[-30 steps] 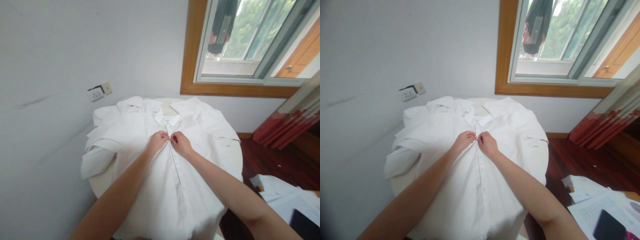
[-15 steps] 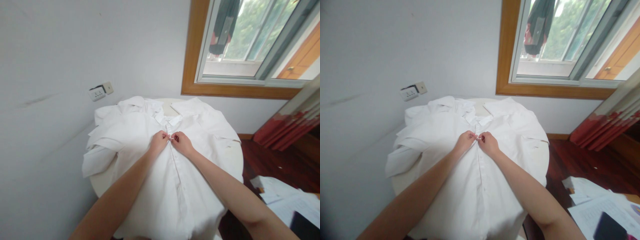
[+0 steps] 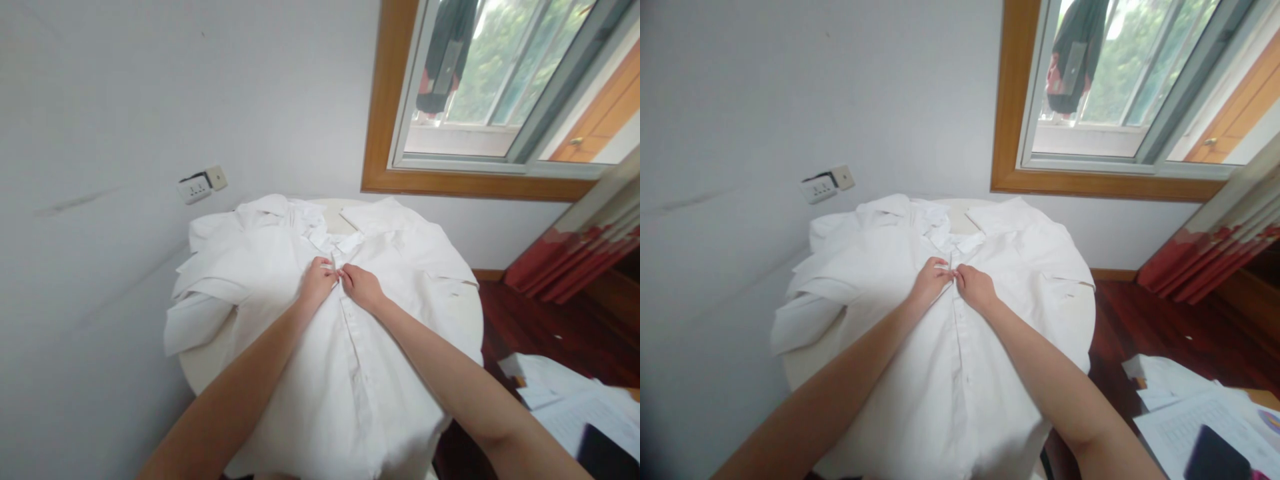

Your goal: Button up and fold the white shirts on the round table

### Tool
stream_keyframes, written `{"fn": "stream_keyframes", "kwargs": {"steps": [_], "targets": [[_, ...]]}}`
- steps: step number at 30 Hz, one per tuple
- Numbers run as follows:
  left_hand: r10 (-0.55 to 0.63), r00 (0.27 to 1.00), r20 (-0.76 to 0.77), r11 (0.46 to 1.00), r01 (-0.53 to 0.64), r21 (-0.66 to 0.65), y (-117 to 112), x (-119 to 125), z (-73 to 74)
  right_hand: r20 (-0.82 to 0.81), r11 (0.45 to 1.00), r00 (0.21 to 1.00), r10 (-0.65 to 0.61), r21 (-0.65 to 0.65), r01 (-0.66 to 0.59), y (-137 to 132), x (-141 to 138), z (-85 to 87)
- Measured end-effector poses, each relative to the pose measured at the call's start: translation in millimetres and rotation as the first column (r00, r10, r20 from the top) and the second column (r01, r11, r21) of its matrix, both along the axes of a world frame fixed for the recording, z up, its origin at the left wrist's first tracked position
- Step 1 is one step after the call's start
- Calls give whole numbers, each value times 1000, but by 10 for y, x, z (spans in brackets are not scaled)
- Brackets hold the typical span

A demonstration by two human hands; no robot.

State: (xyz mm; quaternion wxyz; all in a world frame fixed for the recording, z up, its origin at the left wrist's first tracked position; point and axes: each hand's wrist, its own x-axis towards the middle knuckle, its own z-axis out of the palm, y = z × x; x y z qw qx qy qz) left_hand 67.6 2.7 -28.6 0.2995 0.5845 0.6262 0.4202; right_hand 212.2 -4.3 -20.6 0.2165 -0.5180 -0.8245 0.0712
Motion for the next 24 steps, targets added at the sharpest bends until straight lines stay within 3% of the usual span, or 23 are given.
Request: {"fn": "stream_keyframes", "kwargs": {"steps": [6, 14, 21, 24], "targets": [[-61, 998, 15, 997, 60, 55, 17, 43, -46, -72, 998, 997, -31, -56, 27, 54, 35, 6], [-27, 936, -351, 971, 107, 212, -138, 123, 77, -241, 982, 968, -66, -189, 20, 172, 57, -27], [-110, 972, -206, 976, 145, 163, -72, 61, -9, -211, 982, 975, -69, -187, 29, 135, 50, -17], [-129, 959, -251, 972, 173, 162, -51, 39, -28, -169, 984, 983, -73, -174, 43, 109, 38, -7]]}}
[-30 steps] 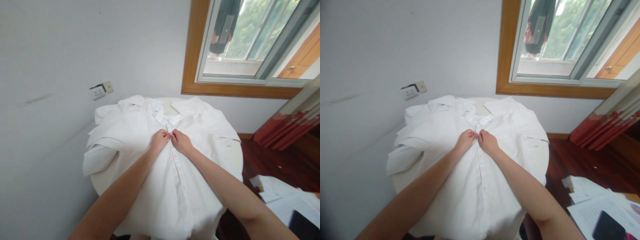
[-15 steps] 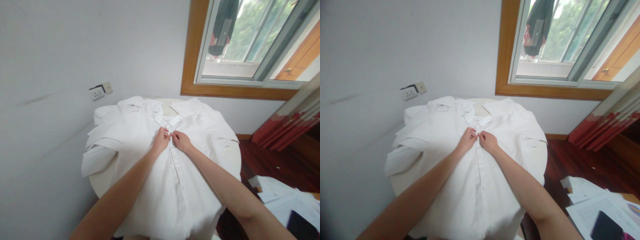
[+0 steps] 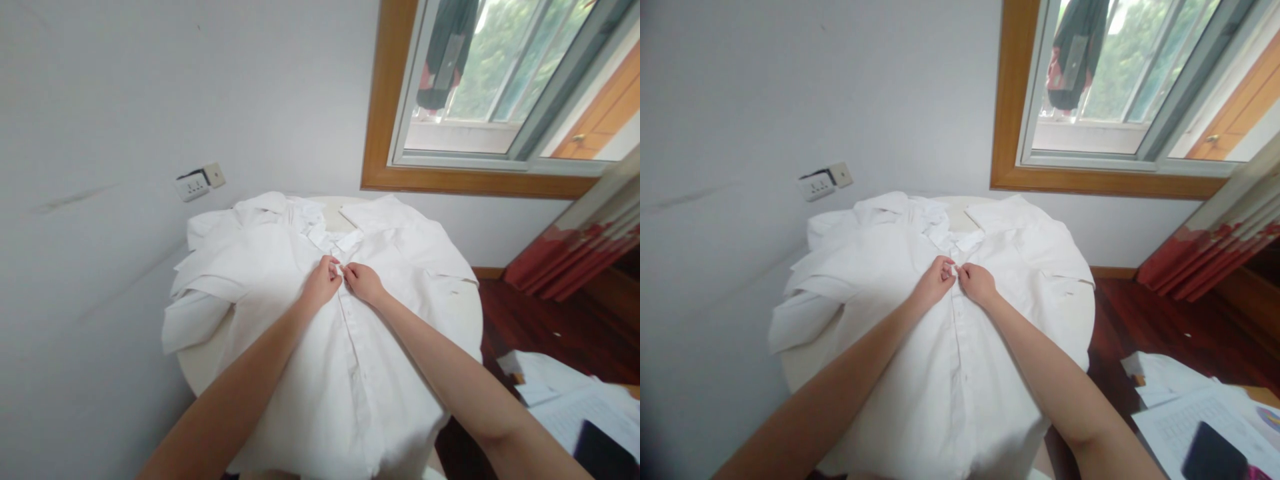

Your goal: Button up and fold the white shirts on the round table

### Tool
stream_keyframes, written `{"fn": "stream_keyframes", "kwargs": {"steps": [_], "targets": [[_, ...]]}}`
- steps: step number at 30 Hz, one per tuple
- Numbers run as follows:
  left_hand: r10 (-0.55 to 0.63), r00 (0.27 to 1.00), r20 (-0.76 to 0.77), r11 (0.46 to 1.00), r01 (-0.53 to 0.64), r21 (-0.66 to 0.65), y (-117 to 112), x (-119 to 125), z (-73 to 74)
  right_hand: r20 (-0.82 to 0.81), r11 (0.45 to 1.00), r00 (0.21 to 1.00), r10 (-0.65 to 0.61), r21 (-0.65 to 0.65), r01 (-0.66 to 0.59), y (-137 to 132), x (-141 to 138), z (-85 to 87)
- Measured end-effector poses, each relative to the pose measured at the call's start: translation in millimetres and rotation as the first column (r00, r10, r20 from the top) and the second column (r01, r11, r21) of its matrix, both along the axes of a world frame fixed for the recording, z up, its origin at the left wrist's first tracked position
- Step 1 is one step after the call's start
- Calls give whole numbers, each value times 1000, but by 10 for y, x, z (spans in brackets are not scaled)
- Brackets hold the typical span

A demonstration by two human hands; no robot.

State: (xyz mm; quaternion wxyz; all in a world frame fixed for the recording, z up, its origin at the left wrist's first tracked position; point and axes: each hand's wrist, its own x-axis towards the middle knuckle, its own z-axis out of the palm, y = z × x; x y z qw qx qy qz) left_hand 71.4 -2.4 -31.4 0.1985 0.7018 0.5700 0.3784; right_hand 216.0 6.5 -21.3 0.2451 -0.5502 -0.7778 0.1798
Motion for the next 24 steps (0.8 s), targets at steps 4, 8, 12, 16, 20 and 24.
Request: {"fn": "stream_keyframes", "kwargs": {"steps": [4, 8, 12, 16, 20, 24], "targets": [[-3, 987, -158, 1000, 7, 25, -32, -44, 28, 49, 999, 998, -27, 34, 25, -44, -17, 1], [20, 968, -250, 996, 1, 86, -25, -140, 47, 32, 996, 998, -52, 71, 49, -91, -1, -6], [56, 922, -383, 974, 34, 225, 47, -281, -9, 72, 987, 995, -68, 152, 56, -137, 78, 5], [51, 817, -574, 981, 66, 182, 90, -358, -107, 176, 948, 980, -95, 318, 34, -141, 201, 13], [90, 753, -651, 991, -1, 136, 86, -348, -152, 237, 964, 971, -37, 266, -28, -115, 278, -51], [92, 741, -665, 994, -33, 101, 96, -357, -145, 383, 982, 922, 52, 149, -118, -106, 263, -115]]}}
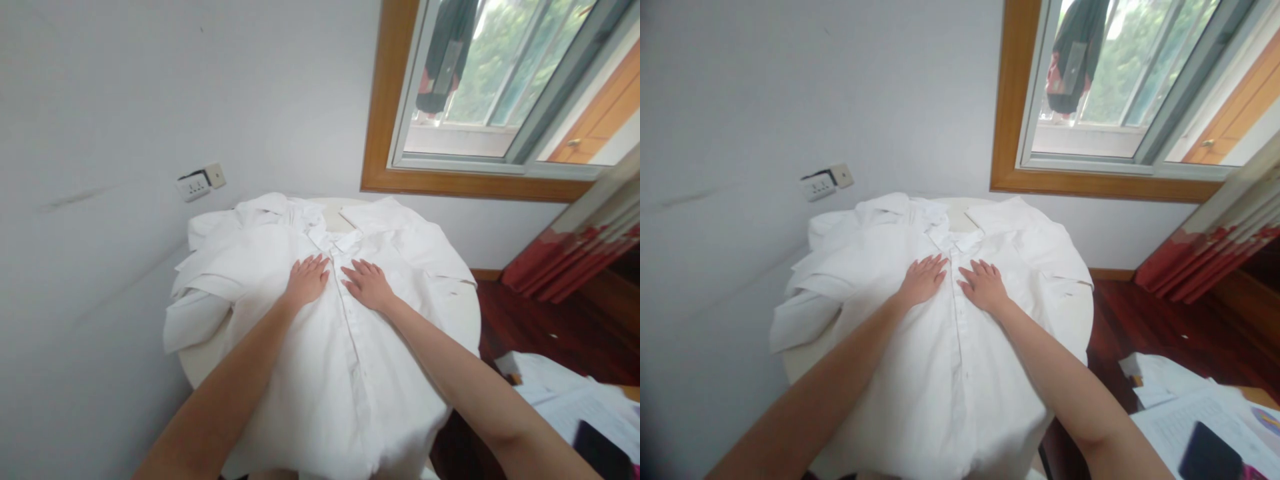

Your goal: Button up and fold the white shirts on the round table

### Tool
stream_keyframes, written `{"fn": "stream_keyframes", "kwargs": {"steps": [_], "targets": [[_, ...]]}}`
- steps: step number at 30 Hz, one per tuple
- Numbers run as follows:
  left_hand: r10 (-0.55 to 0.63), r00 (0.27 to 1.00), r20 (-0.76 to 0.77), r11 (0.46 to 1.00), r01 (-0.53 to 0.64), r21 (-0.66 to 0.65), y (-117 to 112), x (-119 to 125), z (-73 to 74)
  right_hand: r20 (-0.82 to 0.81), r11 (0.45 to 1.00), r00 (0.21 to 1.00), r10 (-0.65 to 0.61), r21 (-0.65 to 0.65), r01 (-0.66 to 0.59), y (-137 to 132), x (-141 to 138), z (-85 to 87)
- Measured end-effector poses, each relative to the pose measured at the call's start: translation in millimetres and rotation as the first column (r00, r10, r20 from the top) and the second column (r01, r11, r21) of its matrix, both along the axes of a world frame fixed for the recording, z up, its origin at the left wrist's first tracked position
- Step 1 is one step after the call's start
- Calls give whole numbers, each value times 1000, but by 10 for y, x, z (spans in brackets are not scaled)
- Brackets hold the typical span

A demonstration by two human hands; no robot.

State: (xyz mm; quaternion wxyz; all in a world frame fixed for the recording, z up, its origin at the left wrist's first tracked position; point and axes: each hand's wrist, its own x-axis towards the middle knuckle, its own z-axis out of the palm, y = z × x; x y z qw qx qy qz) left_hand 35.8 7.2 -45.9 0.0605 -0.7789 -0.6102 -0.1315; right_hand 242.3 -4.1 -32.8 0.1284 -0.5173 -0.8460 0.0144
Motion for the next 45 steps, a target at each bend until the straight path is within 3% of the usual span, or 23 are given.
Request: {"fn": "stream_keyframes", "kwargs": {"steps": [6, 14, 22, 30, 34, 39, 43, 45], "targets": [[9, 1000, 5, 997, -8, -78, 24, 25, 80, 102, 998, 994, 27, -61, -20, -15, -36, 38], [24, 999, 27, 994, -26, 101, -26, 116, 113, 58, 1000, 998, 13, 1, -13, -44, -20, 30], [-119, 993, -22, 982, 121, 146, 115, 99, 58, 56, 996, 998, -14, 83, 9, 2, -155, 17], [-75, 997, -25, 989, 78, 128, 171, 73, -52, 95, 982, 995, 40, -188, -21, 164, -222, 150], [-68, 998, -14, 991, 69, 117, 183, 62, -41, 67, 987, 998, 21, -159, -10, 179, -258, 174], [-55, 994, 90, 984, 39, 171, 156, 95, 97, 42, 988, 998, 37, -153, -30, 151, -292, 119], [-205, 977, 57, 972, 197, 125, 161, 130, 130, 38, 983, 998, 52, -177, -45, 177, -281, 170], [-206, 978, 32, 977, 204, 59, 167, 133, 101, 41, 978, 996, 73, -198, -64, 211, -241, 200]]}}
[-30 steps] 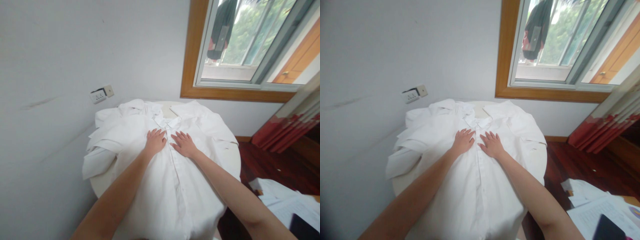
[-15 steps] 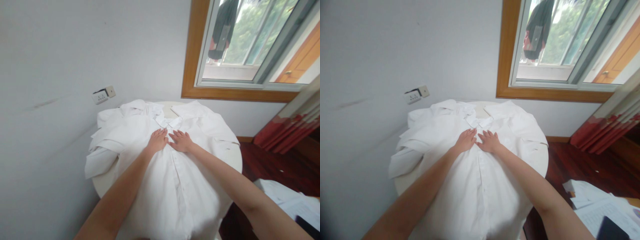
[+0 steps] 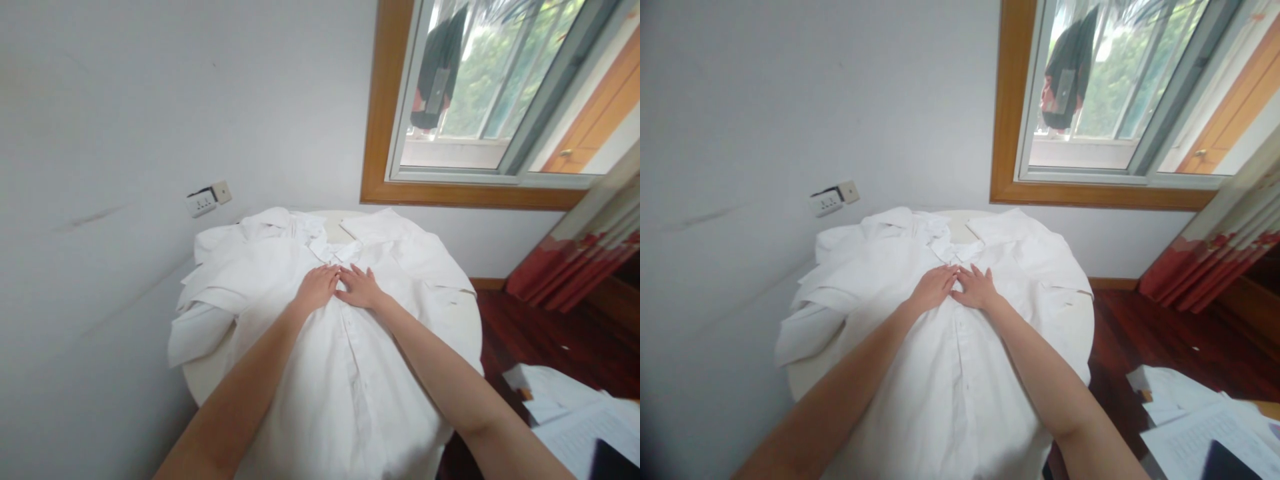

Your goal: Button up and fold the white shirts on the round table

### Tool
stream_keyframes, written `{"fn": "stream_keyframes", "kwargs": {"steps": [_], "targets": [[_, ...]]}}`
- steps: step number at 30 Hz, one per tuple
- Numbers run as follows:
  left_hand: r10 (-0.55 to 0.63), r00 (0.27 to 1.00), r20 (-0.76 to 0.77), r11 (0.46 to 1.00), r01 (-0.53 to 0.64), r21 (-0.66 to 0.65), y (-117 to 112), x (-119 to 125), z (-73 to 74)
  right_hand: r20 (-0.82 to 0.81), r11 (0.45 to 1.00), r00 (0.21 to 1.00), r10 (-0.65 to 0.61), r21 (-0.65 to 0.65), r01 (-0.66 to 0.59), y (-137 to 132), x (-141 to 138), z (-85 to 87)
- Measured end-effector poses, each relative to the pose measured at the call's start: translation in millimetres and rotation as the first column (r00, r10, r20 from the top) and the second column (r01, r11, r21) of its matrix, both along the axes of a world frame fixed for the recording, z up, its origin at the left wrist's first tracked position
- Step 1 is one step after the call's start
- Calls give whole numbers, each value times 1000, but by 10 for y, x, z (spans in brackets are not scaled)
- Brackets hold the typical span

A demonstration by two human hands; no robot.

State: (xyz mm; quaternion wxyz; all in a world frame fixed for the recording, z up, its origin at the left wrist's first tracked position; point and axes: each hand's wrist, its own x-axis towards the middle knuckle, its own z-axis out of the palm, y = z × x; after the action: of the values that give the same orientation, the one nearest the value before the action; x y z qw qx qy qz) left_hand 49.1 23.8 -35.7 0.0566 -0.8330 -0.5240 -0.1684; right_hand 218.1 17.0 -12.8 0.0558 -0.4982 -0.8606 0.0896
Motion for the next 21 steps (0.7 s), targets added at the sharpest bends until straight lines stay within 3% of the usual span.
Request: {"fn": "stream_keyframes", "kwargs": {"steps": [4, 11, 15, 19, 21], "targets": [[61, 997, -36, 998, -62, -16, -22, -3, -53, -13, 999, 1000, -16, 40, 16, 89, 156, -9], [135, 990, -43, 989, -138, -58, -74, 13, -24, 51, 962, 965, -257, 105, 251, 241, 383, -141], [172, 985, -16, 983, -173, -65, -86, 14, -28, 38, 900, 912, -408, 181, 395, 225, 371, -201], [213, 977, 6, 974, -212, -77, -108, 14, -31, 4, 823, 862, -506, 302, 482, 152, 338, -130], [221, 975, 11, 972, -219, -78, -114, 15, -33, 12, 840, 886, -463, 326, 434, 88, 336, -46]]}}
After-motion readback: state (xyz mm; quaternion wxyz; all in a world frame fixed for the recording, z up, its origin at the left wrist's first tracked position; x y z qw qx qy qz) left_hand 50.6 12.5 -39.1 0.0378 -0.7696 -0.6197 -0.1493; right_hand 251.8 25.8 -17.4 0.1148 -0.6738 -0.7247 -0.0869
